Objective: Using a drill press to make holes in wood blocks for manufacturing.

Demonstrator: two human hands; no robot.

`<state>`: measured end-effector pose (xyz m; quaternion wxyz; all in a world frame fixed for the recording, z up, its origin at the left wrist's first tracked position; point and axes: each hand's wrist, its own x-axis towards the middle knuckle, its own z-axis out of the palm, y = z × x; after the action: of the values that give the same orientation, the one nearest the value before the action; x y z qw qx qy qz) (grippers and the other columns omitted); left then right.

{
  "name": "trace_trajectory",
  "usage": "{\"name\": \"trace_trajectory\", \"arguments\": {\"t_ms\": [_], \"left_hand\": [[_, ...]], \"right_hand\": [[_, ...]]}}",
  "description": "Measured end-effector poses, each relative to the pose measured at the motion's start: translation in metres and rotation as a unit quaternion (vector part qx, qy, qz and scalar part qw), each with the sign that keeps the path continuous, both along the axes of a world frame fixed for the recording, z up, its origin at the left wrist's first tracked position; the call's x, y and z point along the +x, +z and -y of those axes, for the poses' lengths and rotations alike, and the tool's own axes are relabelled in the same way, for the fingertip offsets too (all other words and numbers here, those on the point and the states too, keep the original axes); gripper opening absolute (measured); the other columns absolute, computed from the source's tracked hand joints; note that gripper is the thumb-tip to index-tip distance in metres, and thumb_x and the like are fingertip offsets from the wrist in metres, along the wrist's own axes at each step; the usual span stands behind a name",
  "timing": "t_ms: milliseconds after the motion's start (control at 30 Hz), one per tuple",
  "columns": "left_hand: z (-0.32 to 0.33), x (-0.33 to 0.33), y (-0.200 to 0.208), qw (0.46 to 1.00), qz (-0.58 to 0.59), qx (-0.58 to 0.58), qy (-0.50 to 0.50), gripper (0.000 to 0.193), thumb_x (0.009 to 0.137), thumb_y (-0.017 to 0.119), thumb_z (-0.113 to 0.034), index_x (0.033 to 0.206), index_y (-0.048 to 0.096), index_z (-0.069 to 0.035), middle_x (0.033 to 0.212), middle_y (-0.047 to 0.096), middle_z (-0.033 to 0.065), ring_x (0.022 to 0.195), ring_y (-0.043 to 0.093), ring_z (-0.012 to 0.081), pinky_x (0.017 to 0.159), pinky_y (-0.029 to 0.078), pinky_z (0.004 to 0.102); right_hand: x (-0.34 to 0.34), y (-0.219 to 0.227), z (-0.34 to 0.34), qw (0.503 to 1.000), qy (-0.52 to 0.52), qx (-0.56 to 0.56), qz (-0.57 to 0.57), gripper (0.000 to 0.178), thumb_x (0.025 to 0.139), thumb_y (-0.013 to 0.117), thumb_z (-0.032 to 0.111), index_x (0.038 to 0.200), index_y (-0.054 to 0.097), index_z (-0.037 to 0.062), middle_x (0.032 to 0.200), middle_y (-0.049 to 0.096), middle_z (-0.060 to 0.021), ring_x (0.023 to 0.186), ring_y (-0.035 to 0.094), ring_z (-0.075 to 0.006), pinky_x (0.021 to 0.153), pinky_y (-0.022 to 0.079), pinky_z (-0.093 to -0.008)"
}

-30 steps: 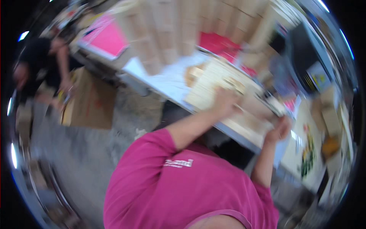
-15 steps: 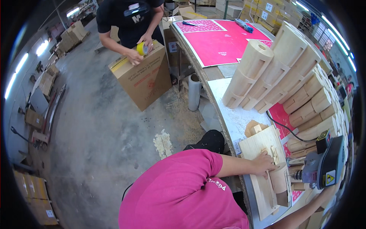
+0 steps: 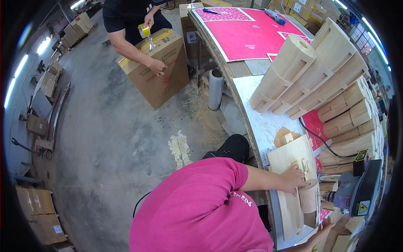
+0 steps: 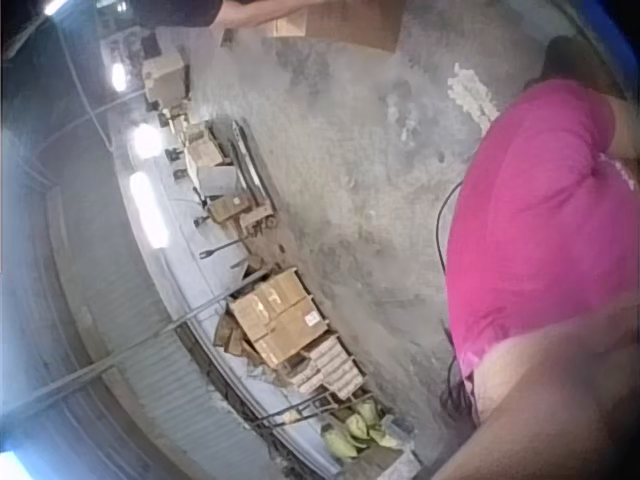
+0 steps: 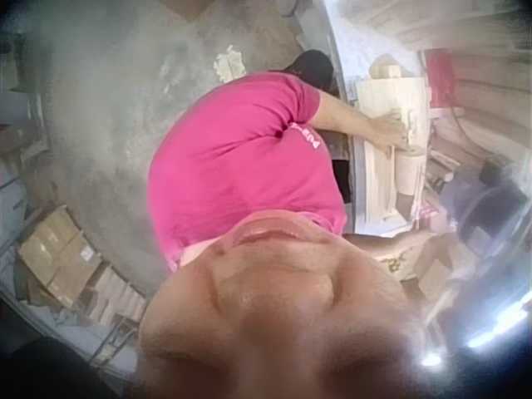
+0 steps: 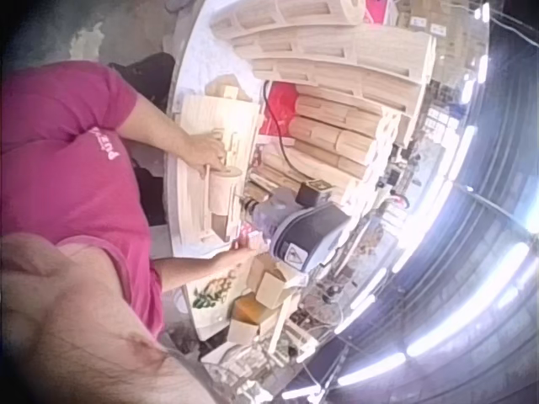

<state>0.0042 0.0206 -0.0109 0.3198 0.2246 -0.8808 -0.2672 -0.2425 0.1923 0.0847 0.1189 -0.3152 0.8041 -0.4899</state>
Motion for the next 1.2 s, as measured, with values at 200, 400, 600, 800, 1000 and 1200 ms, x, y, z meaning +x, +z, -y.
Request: {"name": "trace_trajectory", "arguments": {"t_ms": [200,400,600,800,1000,1200], "left_hand": [[0.001,0.001,0.0,1.0,0.01,0.005,0.001,0.061,0.053,0.076,-0.04,0.108,0.06,-0.02,0.08,0.052,0.0009,0.083,0.05,0.0171,0.075,0.028,0.0337],[0.0,0.003,0.004,1.0,0.018,0.004,0.005,0.061,0.053,0.076,-0.04,0.109,0.06,-0.021,0.081,0.053,0.0005,0.084,0.049,0.017,0.076,0.028,0.0335],[0.001,0.002,0.003,1.0,0.019,0.008,-0.008,0.06,0.054,0.076,-0.041,0.109,0.06,-0.021,0.082,0.053,0.0005,0.084,0.049,0.0169,0.077,0.028,0.0343],[0.0,0.003,0.002,1.0,0.007,0.009,-0.004,0.06,0.053,0.076,-0.04,0.108,0.06,-0.02,0.082,0.053,0.0009,0.085,0.049,0.0172,0.076,0.028,0.0346],[0.002,0.004,-0.003,1.0,-0.01,0.0,0.0,0.06,0.053,0.076,-0.04,0.107,0.06,-0.02,0.082,0.053,0.0009,0.084,0.049,0.0182,0.076,0.028,0.0349],[0.005,0.005,-0.003,1.0,-0.006,0.0,-0.002,0.06,0.052,0.076,-0.04,0.107,0.061,-0.02,0.082,0.053,0.0008,0.084,0.049,0.0183,0.076,0.028,0.0351]], "right_hand": [[-0.003,-0.039,0.001,0.996,0.079,0.0,-0.046,0.063,0.092,0.03,0.051,0.107,0.057,-0.0036,0.099,0.056,-0.0143,0.095,0.05,-0.0217,0.086,0.036,-0.0338],[0.011,-0.045,0.01,0.993,0.018,0.022,-0.115,0.056,0.092,0.039,0.045,0.1,0.058,-0.0072,0.097,0.058,-0.0159,0.091,0.052,-0.0229,0.084,0.039,-0.0321],[0.007,-0.056,0.009,0.988,-0.018,0.007,-0.155,0.053,0.091,0.043,0.042,0.11,0.056,-0.0061,0.099,0.06,-0.0158,0.091,0.053,-0.0225,0.083,0.04,-0.0315],[0.005,-0.06,0.011,0.99,-0.023,0.013,-0.141,0.051,0.092,0.043,0.04,0.115,0.054,-0.0035,0.102,0.06,-0.0165,0.093,0.054,-0.023,0.084,0.04,-0.0311],[-0.001,-0.066,0.011,0.991,-0.012,0.007,-0.135,0.051,0.092,0.043,0.04,0.117,0.053,-0.0031,0.103,0.059,-0.0169,0.093,0.054,-0.0227,0.084,0.04,-0.0312],[0.002,-0.067,0.012,0.992,-0.022,0.005,-0.121,0.053,0.091,0.044,0.042,0.116,0.053,-0.0044,0.102,0.06,-0.0173,0.093,0.053,-0.0232,0.085,0.04,-0.031]]}}
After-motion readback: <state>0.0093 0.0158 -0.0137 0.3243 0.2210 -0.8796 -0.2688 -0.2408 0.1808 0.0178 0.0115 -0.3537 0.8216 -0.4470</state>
